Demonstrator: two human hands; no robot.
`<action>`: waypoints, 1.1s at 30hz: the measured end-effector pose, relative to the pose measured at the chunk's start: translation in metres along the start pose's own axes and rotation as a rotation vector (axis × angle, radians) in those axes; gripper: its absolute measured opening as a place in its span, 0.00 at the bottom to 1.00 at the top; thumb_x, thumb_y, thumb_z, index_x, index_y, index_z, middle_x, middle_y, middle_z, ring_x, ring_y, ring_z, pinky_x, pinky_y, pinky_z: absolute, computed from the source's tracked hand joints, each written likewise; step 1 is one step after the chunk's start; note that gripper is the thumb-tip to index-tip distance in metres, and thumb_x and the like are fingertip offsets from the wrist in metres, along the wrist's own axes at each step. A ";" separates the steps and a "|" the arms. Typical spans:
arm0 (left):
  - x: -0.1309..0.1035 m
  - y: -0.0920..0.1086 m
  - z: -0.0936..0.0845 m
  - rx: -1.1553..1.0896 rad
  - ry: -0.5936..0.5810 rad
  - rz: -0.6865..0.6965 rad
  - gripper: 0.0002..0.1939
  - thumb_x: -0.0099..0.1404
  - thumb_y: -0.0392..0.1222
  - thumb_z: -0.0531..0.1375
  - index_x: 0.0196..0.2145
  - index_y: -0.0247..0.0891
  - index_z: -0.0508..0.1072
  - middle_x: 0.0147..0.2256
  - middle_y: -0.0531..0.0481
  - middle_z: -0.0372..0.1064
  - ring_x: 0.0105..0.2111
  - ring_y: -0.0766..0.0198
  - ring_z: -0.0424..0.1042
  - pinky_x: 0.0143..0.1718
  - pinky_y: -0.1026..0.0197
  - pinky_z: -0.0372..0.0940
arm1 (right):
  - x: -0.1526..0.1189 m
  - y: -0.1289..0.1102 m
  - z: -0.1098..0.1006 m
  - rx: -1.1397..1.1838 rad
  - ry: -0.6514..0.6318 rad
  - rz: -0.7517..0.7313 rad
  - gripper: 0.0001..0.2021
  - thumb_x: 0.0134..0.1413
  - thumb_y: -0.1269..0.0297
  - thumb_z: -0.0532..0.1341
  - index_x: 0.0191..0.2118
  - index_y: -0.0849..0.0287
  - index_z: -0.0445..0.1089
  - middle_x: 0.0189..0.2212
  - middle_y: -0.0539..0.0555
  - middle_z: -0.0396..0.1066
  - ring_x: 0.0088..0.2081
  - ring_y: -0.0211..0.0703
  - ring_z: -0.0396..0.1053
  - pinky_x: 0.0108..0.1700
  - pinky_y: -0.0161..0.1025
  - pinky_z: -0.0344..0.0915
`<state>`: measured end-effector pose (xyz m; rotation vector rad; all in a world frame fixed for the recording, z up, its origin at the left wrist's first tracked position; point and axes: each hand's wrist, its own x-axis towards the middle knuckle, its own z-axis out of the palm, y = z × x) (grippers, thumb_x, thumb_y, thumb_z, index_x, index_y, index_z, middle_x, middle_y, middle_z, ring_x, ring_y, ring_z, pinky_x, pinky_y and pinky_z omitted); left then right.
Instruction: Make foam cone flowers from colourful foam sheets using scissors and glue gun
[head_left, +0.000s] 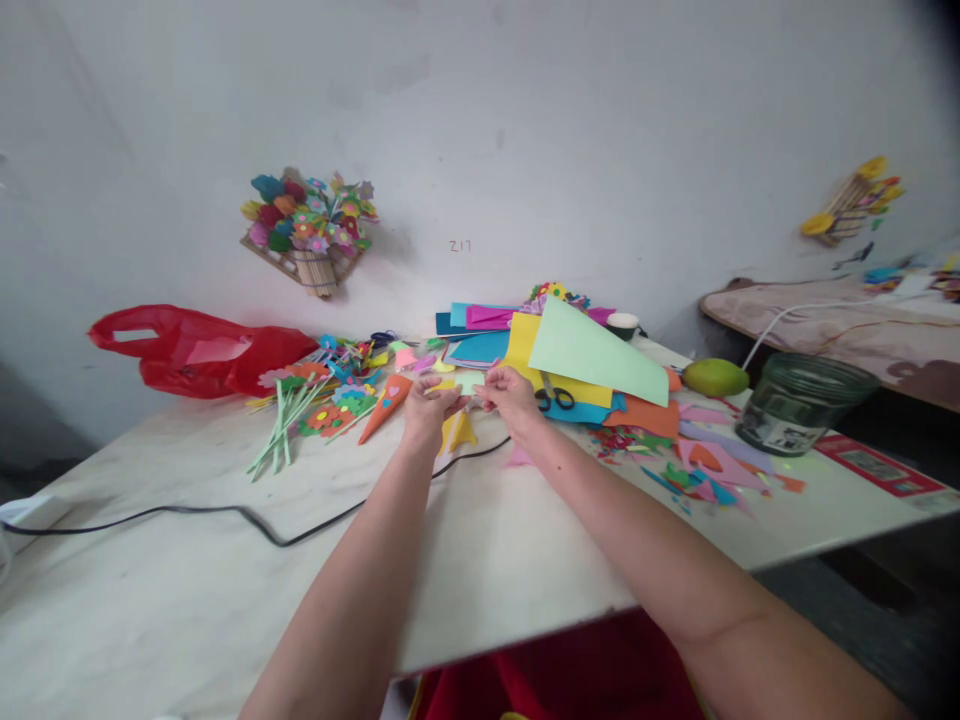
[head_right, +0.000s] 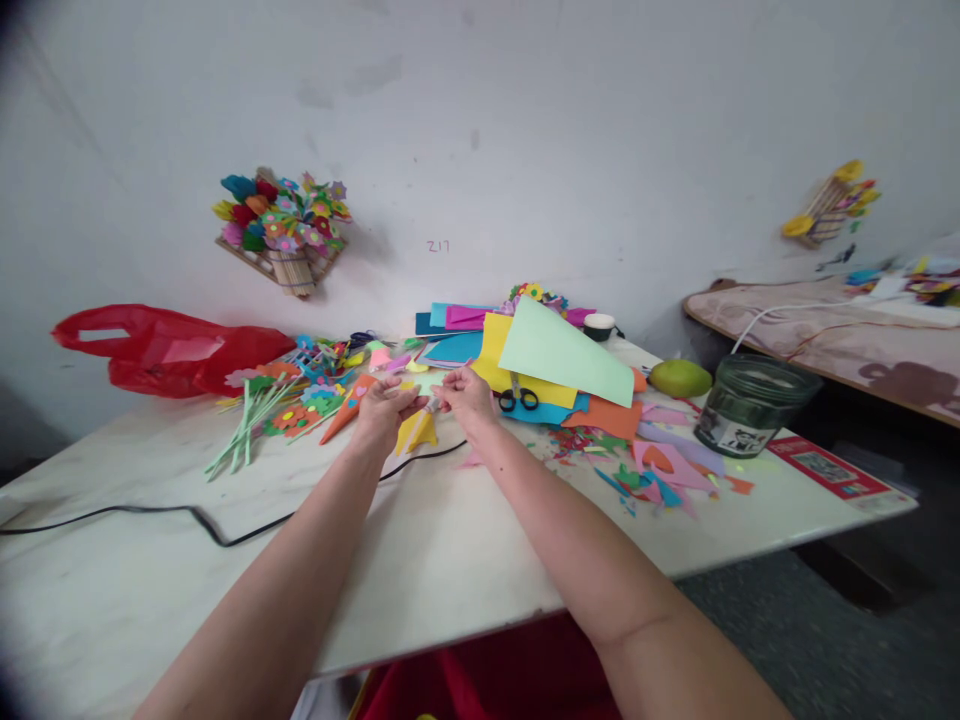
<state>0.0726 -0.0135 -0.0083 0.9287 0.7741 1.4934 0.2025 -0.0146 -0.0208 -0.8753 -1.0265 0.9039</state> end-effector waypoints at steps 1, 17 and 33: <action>0.000 0.000 0.000 0.005 -0.003 -0.019 0.22 0.45 0.31 0.68 0.33 0.39 0.60 0.21 0.57 0.69 0.23 0.64 0.74 0.35 0.58 0.69 | 0.000 0.001 0.000 -0.002 -0.002 0.002 0.15 0.31 0.62 0.68 0.26 0.58 0.61 0.17 0.42 0.63 0.17 0.31 0.60 0.21 0.32 0.59; 0.000 -0.002 -0.002 0.308 -0.320 0.063 0.19 0.49 0.51 0.66 0.19 0.36 0.63 0.15 0.55 0.60 0.16 0.73 0.58 0.21 0.66 0.59 | -0.007 -0.007 0.004 0.046 -0.097 0.023 0.14 0.34 0.62 0.67 0.26 0.58 0.61 0.15 0.42 0.62 0.18 0.31 0.62 0.23 0.32 0.61; -0.002 0.000 -0.003 0.339 -0.331 0.073 0.18 0.53 0.52 0.63 0.20 0.36 0.65 0.18 0.53 0.63 0.19 0.71 0.61 0.24 0.65 0.59 | -0.010 -0.009 0.000 -0.034 -0.246 0.088 0.17 0.41 0.52 0.64 0.20 0.59 0.61 0.16 0.46 0.63 0.15 0.29 0.54 0.17 0.31 0.47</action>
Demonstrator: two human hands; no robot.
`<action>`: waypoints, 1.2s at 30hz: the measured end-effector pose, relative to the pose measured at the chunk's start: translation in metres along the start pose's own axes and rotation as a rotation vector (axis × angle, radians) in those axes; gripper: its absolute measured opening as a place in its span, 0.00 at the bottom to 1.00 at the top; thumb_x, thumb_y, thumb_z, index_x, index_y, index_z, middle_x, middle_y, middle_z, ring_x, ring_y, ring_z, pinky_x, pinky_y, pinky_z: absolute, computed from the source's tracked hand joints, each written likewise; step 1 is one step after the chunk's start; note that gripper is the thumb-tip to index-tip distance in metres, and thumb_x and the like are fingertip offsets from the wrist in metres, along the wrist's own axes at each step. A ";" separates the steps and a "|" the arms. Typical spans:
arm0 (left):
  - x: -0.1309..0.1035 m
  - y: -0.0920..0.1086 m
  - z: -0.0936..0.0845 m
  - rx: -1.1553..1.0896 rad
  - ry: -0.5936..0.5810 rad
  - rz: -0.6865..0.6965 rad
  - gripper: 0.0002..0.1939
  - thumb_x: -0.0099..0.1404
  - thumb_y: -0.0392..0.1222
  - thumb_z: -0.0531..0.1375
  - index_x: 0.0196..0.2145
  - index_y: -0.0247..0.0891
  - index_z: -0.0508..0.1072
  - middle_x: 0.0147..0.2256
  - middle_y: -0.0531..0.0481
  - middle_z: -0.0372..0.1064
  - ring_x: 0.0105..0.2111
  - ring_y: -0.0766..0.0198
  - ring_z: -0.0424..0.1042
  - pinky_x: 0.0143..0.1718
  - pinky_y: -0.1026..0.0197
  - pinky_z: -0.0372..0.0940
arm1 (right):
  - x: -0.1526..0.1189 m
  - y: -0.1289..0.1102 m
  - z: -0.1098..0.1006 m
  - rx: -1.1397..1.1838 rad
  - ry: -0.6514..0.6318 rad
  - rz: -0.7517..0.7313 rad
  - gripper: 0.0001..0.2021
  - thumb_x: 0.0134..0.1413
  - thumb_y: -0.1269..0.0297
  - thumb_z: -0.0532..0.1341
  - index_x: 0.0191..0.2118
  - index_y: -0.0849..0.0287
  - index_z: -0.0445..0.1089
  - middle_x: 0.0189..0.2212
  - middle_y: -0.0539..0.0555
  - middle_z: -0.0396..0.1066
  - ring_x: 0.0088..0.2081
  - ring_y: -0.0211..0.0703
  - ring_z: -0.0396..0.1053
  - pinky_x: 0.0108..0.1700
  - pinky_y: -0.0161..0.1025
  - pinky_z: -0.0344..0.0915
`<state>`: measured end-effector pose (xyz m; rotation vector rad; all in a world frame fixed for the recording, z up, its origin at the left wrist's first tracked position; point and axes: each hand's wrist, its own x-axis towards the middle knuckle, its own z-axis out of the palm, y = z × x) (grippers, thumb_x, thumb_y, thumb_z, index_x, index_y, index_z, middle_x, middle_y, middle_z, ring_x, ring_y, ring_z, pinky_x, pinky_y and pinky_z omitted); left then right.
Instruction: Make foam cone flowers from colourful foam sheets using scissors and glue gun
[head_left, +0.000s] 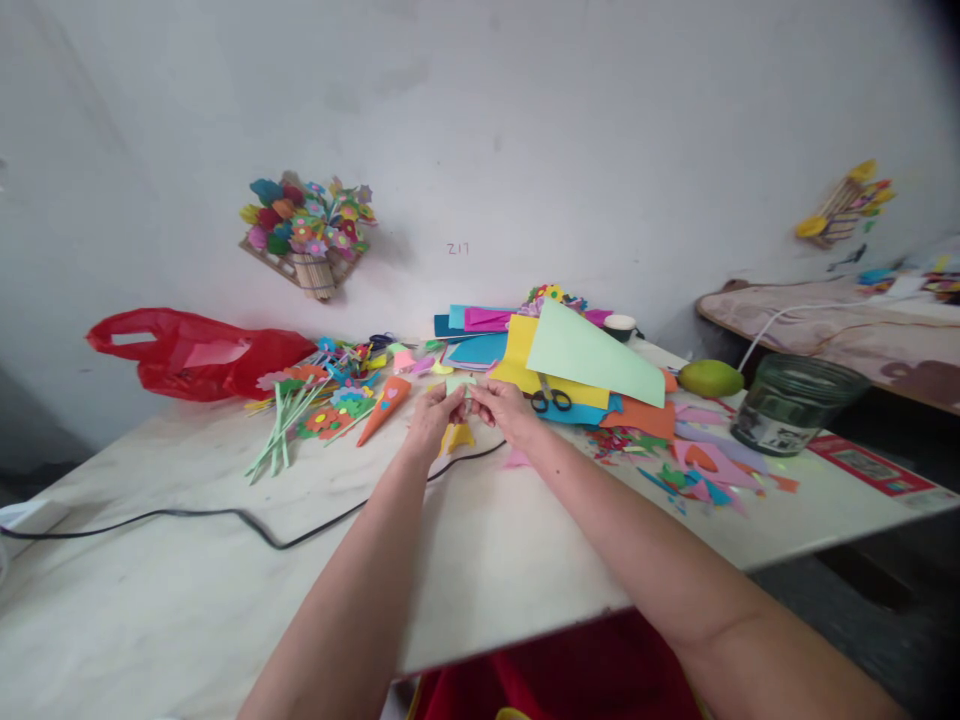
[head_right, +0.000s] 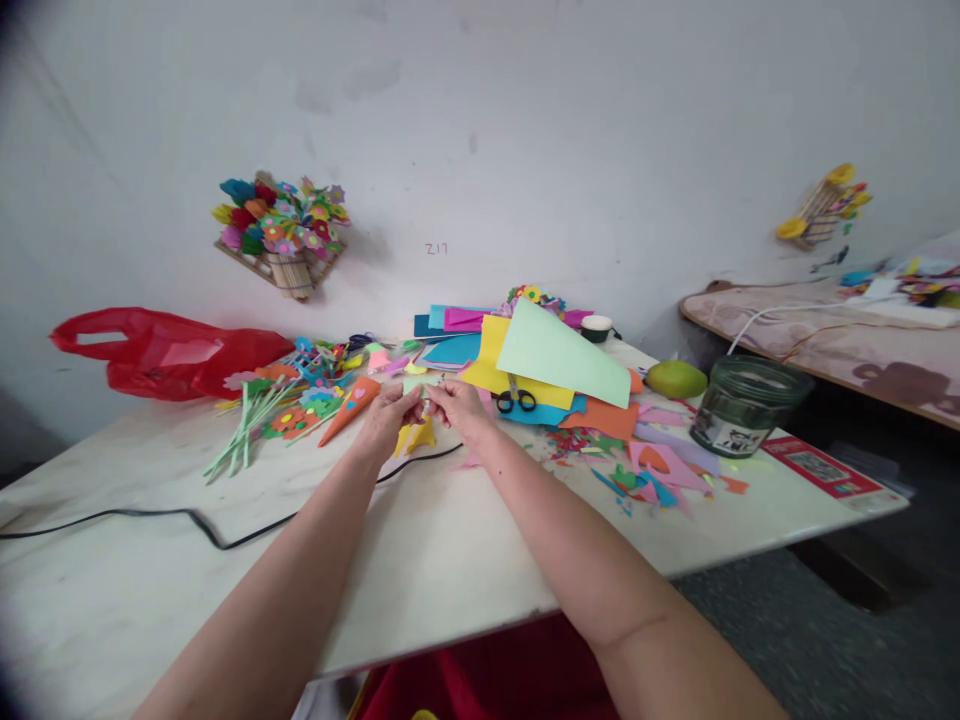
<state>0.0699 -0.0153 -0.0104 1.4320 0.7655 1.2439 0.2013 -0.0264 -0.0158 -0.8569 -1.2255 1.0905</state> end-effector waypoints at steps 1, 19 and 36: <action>0.000 0.000 0.000 0.001 0.005 -0.014 0.19 0.53 0.54 0.63 0.20 0.36 0.65 0.18 0.53 0.63 0.18 0.70 0.62 0.24 0.65 0.60 | 0.001 0.001 0.000 -0.009 0.012 -0.009 0.16 0.41 0.53 0.63 0.19 0.59 0.60 0.16 0.46 0.62 0.16 0.29 0.53 0.17 0.31 0.47; -0.003 0.003 0.007 0.105 0.126 0.079 0.20 0.53 0.50 0.64 0.15 0.37 0.61 0.15 0.56 0.58 0.17 0.72 0.58 0.20 0.67 0.58 | 0.000 0.000 -0.008 -0.086 0.001 0.009 0.15 0.42 0.54 0.63 0.19 0.59 0.61 0.14 0.46 0.62 0.15 0.29 0.56 0.18 0.31 0.52; 0.000 0.005 0.001 0.010 0.139 0.019 0.15 0.48 0.46 0.69 0.19 0.34 0.69 0.21 0.46 0.72 0.19 0.65 0.70 0.25 0.63 0.66 | 0.004 -0.030 -0.050 -0.862 0.128 -0.105 0.12 0.57 0.58 0.53 0.29 0.58 0.68 0.24 0.52 0.70 0.26 0.40 0.67 0.28 0.35 0.60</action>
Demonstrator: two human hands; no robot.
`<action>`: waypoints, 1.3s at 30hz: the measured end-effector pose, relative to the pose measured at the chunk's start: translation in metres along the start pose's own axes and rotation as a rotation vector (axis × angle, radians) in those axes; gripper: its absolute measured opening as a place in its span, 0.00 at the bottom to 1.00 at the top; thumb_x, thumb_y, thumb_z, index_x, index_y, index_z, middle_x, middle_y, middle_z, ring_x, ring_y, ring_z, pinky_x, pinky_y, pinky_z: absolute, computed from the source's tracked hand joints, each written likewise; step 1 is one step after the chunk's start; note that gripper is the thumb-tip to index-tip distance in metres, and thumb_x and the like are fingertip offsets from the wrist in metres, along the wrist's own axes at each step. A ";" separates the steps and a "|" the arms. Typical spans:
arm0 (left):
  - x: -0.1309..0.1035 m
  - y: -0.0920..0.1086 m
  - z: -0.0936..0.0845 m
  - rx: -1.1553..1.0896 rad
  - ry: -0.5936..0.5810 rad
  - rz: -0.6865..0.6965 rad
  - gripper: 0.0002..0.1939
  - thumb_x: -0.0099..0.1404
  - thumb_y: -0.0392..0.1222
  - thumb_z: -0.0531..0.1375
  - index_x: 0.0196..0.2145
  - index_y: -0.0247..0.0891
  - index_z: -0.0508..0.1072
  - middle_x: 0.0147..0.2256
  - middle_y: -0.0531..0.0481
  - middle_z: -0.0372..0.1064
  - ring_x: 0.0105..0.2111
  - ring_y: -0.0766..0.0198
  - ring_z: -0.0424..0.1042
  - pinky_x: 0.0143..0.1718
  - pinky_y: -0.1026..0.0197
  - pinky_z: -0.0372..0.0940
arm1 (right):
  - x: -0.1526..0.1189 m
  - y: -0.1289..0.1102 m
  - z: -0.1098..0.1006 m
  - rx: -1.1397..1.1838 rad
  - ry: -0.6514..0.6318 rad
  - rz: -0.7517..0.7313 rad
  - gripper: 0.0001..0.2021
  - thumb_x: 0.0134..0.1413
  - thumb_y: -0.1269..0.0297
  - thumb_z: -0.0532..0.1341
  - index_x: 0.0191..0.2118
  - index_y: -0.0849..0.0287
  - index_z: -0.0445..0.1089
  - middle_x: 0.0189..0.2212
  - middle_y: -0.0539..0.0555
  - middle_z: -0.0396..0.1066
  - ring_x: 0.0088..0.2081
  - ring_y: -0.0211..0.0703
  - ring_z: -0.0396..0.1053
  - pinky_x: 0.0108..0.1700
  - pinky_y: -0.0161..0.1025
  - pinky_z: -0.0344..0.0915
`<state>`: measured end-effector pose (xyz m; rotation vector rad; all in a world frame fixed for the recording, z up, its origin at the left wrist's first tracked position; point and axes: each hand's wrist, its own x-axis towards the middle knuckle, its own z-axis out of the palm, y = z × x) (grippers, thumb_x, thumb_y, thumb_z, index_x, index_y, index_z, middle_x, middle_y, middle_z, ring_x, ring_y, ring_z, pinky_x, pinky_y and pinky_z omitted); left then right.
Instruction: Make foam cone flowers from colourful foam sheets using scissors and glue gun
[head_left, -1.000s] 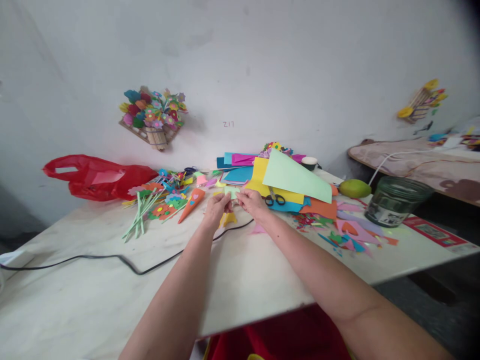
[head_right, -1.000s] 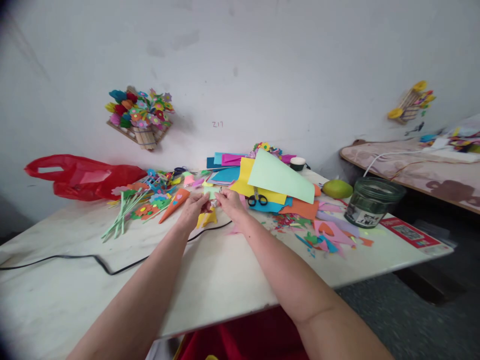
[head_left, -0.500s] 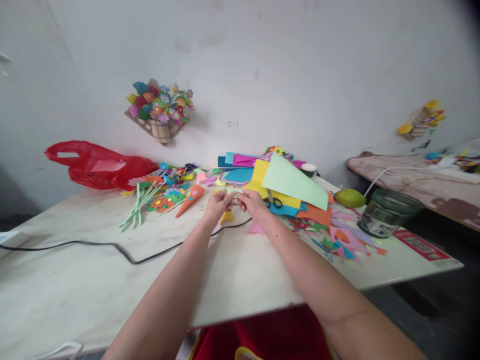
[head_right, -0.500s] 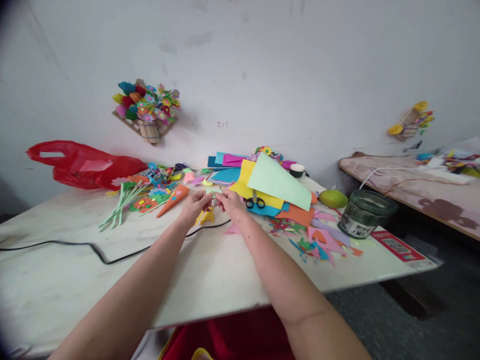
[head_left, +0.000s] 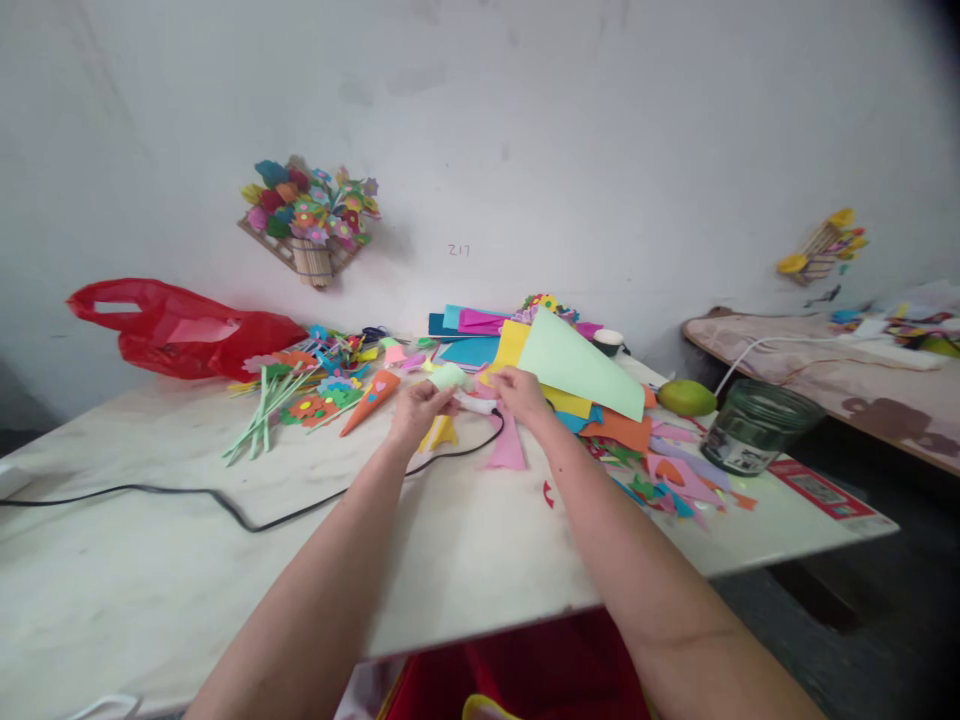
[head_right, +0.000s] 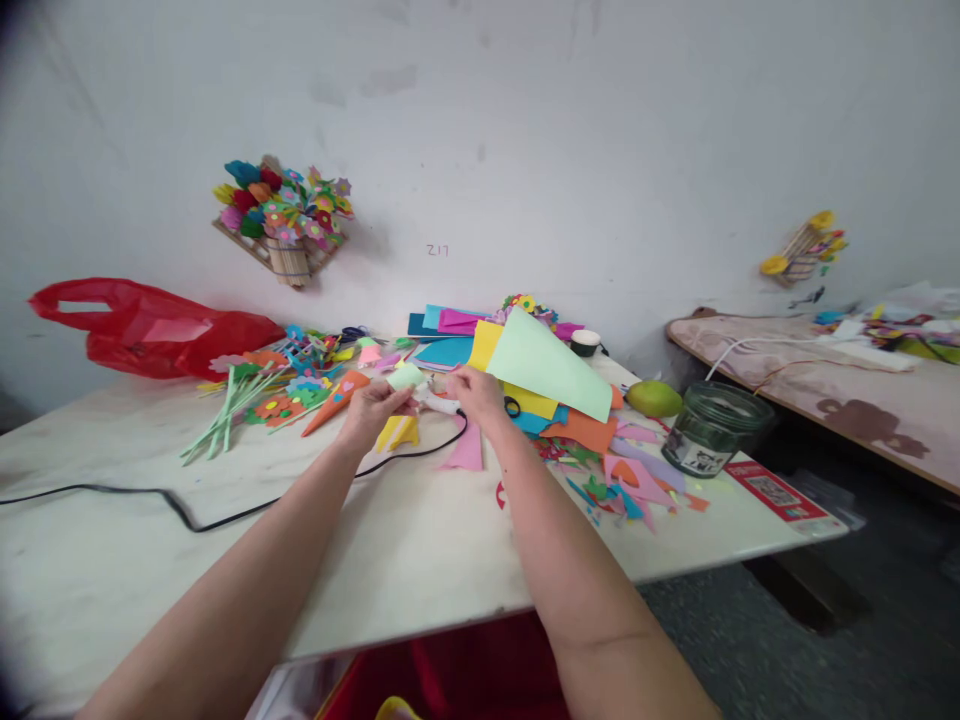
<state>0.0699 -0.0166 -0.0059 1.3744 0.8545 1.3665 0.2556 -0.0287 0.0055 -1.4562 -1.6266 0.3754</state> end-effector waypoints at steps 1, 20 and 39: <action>0.002 0.000 0.000 -0.005 0.092 0.040 0.15 0.48 0.45 0.68 0.18 0.34 0.68 0.21 0.47 0.72 0.19 0.65 0.70 0.25 0.63 0.66 | 0.001 0.002 -0.006 -0.216 0.082 0.038 0.11 0.57 0.61 0.54 0.32 0.59 0.70 0.28 0.56 0.73 0.32 0.44 0.70 0.33 0.37 0.62; 0.003 -0.004 -0.007 -0.476 0.333 -0.084 0.15 0.52 0.37 0.66 0.23 0.36 0.61 0.28 0.48 0.74 0.25 0.68 0.74 0.41 0.58 0.69 | 0.005 0.011 -0.018 -0.815 -0.110 0.329 0.15 0.49 0.71 0.59 0.44 0.63 0.74 0.42 0.67 0.73 0.45 0.56 0.72 0.41 0.44 0.66; 0.003 -0.007 -0.002 -0.625 0.266 -0.132 0.11 0.50 0.30 0.63 0.23 0.36 0.61 0.31 0.49 0.73 0.38 0.61 0.76 0.44 0.60 0.66 | -0.020 -0.023 0.035 0.693 -0.436 0.254 0.17 0.41 0.50 0.67 0.28 0.60 0.67 0.20 0.49 0.67 0.20 0.35 0.65 0.16 0.30 0.60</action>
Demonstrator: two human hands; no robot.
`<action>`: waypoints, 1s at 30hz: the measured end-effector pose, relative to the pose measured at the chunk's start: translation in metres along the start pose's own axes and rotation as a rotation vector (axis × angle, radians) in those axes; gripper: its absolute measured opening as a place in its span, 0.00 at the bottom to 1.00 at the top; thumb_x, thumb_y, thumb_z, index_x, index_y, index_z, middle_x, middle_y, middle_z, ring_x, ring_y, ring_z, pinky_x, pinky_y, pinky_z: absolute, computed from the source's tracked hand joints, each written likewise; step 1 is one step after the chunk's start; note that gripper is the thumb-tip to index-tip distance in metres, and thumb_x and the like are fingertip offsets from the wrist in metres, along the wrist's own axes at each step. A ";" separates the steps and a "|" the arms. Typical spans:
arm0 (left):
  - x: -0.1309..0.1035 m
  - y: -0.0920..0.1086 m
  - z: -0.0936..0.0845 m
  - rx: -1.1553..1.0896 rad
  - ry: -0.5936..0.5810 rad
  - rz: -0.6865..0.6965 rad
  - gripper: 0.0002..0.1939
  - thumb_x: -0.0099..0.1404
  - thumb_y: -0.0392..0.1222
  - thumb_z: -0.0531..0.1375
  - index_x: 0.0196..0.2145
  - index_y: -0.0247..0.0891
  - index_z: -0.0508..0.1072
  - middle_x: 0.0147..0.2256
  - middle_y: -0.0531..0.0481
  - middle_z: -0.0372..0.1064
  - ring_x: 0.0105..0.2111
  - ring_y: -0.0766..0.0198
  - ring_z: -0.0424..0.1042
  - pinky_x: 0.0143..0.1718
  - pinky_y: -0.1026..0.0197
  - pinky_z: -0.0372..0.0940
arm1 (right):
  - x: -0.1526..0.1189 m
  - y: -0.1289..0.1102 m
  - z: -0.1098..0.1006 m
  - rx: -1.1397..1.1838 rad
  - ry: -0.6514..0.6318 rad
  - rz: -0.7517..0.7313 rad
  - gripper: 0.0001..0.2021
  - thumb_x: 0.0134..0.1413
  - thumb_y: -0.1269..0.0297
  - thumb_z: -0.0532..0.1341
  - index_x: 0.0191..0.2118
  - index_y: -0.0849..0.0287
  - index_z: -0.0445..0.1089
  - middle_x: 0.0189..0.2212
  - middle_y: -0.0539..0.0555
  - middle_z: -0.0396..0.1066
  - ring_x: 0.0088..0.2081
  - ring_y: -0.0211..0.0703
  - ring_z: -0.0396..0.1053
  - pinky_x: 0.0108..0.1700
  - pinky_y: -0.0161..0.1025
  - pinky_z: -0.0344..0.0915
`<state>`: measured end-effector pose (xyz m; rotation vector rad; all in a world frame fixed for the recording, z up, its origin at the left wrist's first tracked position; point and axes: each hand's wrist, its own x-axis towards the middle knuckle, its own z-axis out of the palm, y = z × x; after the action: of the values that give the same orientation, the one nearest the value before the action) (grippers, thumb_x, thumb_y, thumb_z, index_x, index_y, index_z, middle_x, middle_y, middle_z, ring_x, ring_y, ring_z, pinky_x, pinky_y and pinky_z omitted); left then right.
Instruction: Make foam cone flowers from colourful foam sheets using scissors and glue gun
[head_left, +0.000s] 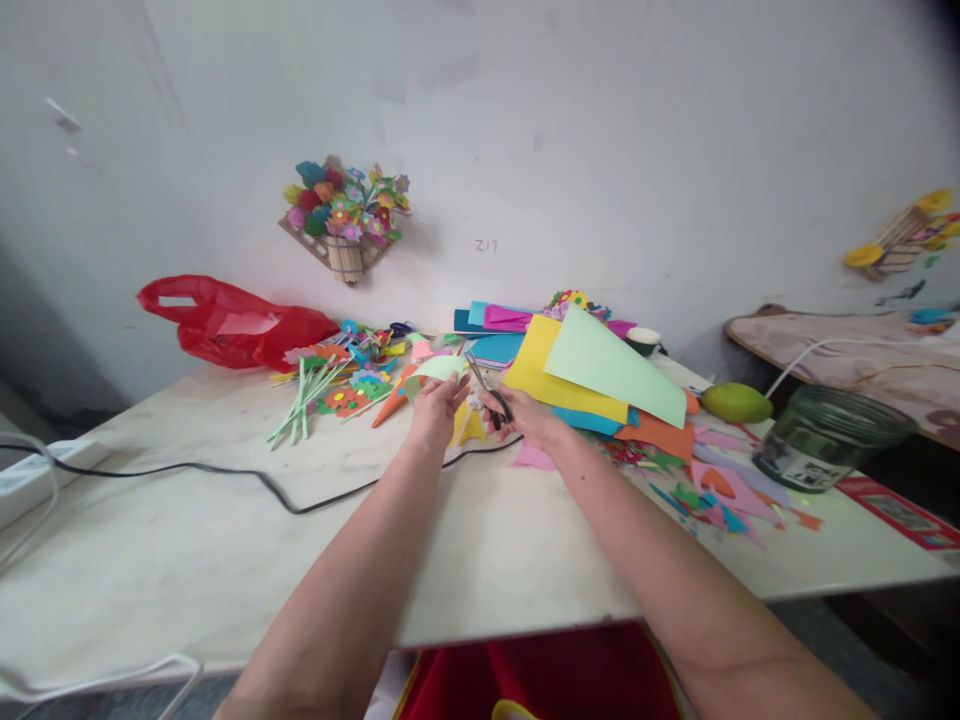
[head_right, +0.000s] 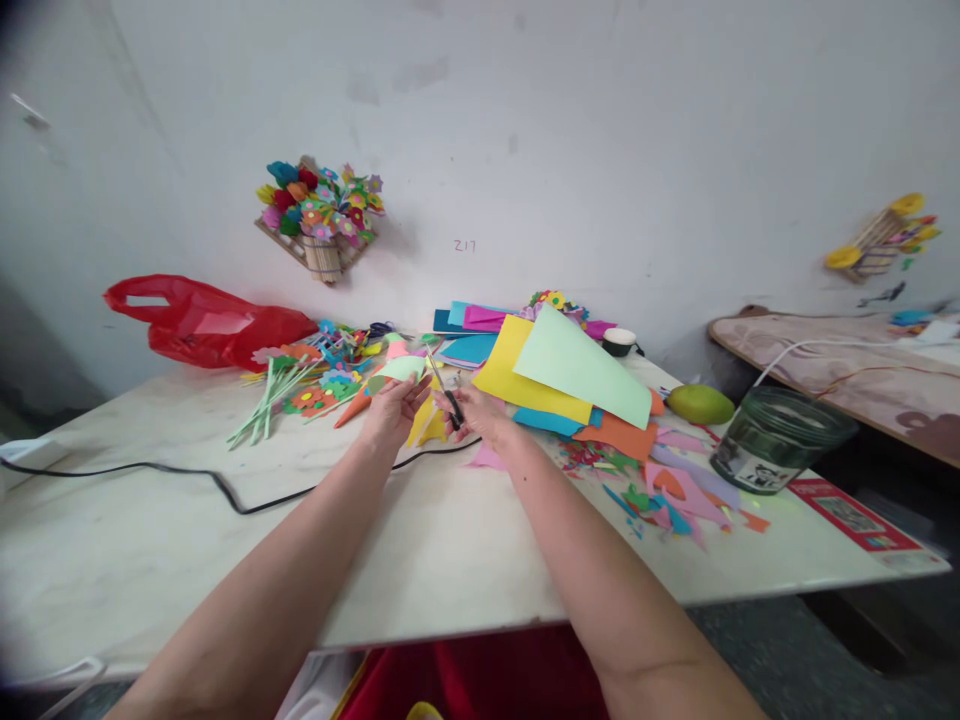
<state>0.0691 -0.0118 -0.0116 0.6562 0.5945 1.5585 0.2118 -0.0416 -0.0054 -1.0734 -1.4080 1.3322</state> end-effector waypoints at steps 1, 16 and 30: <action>0.000 -0.001 0.001 -0.012 0.010 -0.009 0.11 0.50 0.29 0.63 0.23 0.36 0.62 0.30 0.50 0.72 0.38 0.62 0.76 0.43 0.61 0.66 | 0.000 0.001 0.002 0.004 -0.015 -0.008 0.18 0.41 0.49 0.67 0.27 0.59 0.66 0.20 0.49 0.67 0.20 0.35 0.65 0.16 0.30 0.61; 0.001 -0.006 0.006 -0.122 0.023 -0.080 0.10 0.54 0.26 0.61 0.23 0.35 0.64 0.24 0.50 0.72 0.28 0.67 0.74 0.37 0.65 0.67 | 0.002 0.007 0.009 -0.020 -0.003 -0.066 0.21 0.42 0.44 0.64 0.29 0.58 0.63 0.20 0.47 0.63 0.21 0.35 0.64 0.16 0.30 0.59; 0.001 -0.009 0.007 -0.126 -0.032 -0.032 0.06 0.53 0.25 0.60 0.28 0.32 0.70 0.29 0.46 0.74 0.31 0.66 0.74 0.42 0.64 0.66 | 0.007 0.013 0.011 -0.033 -0.005 -0.140 0.21 0.45 0.44 0.63 0.30 0.58 0.62 0.19 0.45 0.63 0.18 0.33 0.63 0.15 0.29 0.57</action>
<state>0.0803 -0.0098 -0.0130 0.5725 0.4761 1.5396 0.1994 -0.0371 -0.0182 -0.9748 -1.4850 1.2155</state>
